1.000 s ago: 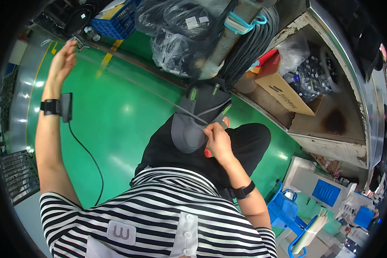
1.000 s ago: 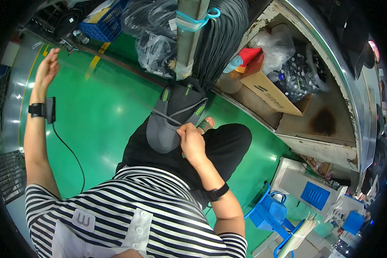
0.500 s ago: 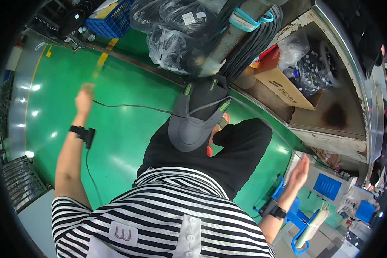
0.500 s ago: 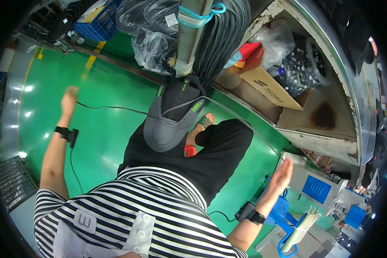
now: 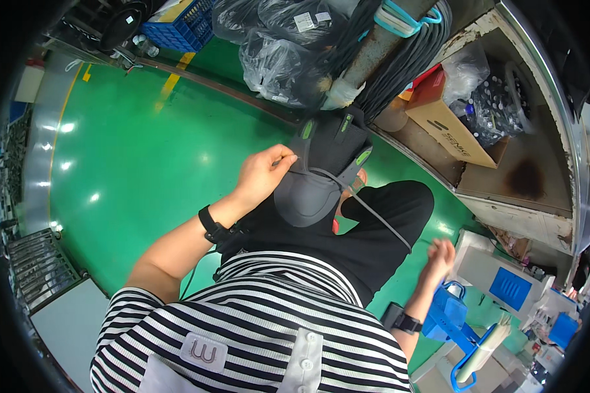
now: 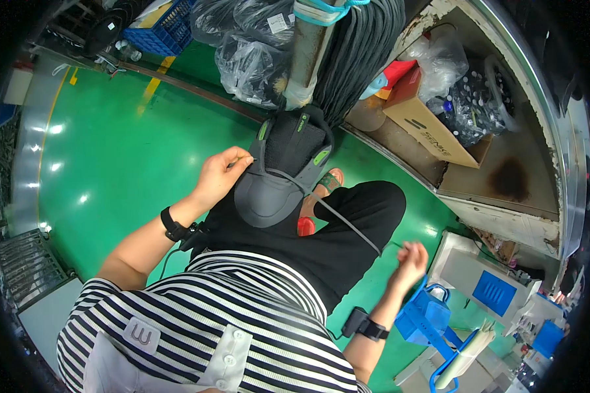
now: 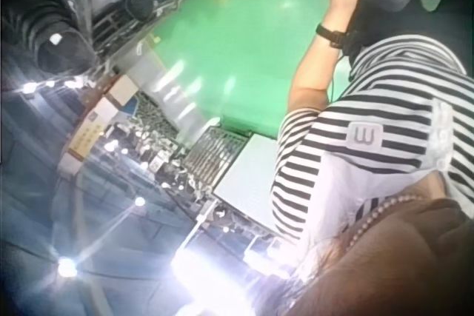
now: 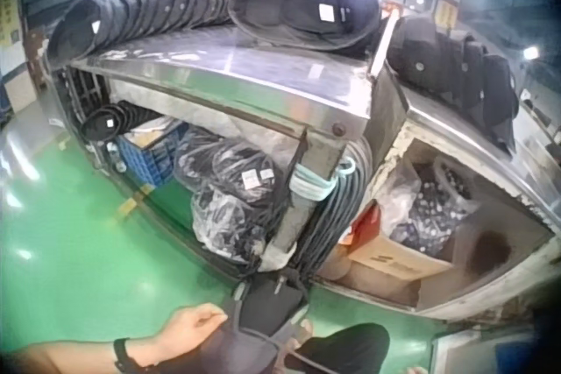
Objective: Lacing and threading shoelaces through the eyelets of black athletic shoes.
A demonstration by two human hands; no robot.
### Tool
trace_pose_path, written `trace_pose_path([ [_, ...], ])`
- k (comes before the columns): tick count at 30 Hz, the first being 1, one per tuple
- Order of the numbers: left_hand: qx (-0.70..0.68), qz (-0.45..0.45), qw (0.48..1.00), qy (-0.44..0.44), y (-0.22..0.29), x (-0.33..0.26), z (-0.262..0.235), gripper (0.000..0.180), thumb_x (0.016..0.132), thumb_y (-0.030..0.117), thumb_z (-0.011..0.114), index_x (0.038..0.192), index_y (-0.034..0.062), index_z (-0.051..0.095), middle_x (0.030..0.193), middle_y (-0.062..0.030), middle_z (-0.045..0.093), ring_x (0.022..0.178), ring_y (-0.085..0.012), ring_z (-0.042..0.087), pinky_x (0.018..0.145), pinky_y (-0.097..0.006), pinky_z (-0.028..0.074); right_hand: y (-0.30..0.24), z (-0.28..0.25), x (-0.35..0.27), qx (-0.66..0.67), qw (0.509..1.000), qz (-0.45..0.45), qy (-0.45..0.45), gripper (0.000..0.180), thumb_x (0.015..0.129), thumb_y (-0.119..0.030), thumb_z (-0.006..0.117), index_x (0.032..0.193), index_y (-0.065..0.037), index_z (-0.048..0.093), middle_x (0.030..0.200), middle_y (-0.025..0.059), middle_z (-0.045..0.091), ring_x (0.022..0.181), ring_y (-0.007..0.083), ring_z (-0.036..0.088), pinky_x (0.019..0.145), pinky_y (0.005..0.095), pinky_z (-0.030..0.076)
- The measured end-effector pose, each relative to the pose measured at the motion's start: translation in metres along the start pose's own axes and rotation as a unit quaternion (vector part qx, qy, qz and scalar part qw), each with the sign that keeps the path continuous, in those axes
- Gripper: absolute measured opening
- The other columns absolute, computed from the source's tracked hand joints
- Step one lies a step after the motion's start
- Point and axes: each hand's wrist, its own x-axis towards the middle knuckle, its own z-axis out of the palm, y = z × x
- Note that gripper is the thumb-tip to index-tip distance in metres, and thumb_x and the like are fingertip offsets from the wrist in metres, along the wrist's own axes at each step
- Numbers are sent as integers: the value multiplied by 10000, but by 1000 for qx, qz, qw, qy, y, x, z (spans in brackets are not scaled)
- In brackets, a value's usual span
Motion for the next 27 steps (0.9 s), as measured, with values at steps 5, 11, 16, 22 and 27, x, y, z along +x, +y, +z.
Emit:
trace_pose_path([
  [5,182,124,973,74,0,-3,13,150,909,178,627,856,38,625,651,-97,617,565,-219,592,537,-330,436,-64,170,-49,-102,958,-10,-268,137,924,-139,611,935,-10,659,713,13,625,613,57,519,568,208,412],
  [11,139,55,988,35,19,10,17,148,892,194,624,830,60,617,655,-120,606,585,-296,589,562,-387,439,-92,225,-75,-229,914,-90,-321,146,893,-160,612,900,-36,687,691,103,646,612,168,628,624,287,477],
  [16,362,286,883,-84,21,39,-8,149,828,230,652,763,101,619,684,-37,639,780,-234,563,874,-414,381,-87,233,-60,-272,878,0,-394,213,888,-237,601,839,-44,676,641,108,638,636,236,643,624,325,474],
  [22,355,350,857,-130,29,46,-17,134,801,232,662,782,100,647,650,-31,649,814,-229,546,919,-450,366,-98,251,-50,-468,736,-317,-372,132,803,-172,637,771,-44,637,726,167,651,698,354,636,641,420,504],
  [27,382,496,779,-26,37,55,-29,161,741,255,685,795,119,618,876,-11,642,875,-211,536,920,-443,379,-119,244,-33,-402,641,-515,-403,137,670,-130,673,756,-87,576,720,55,568,681,251,599,575,367,480],
])
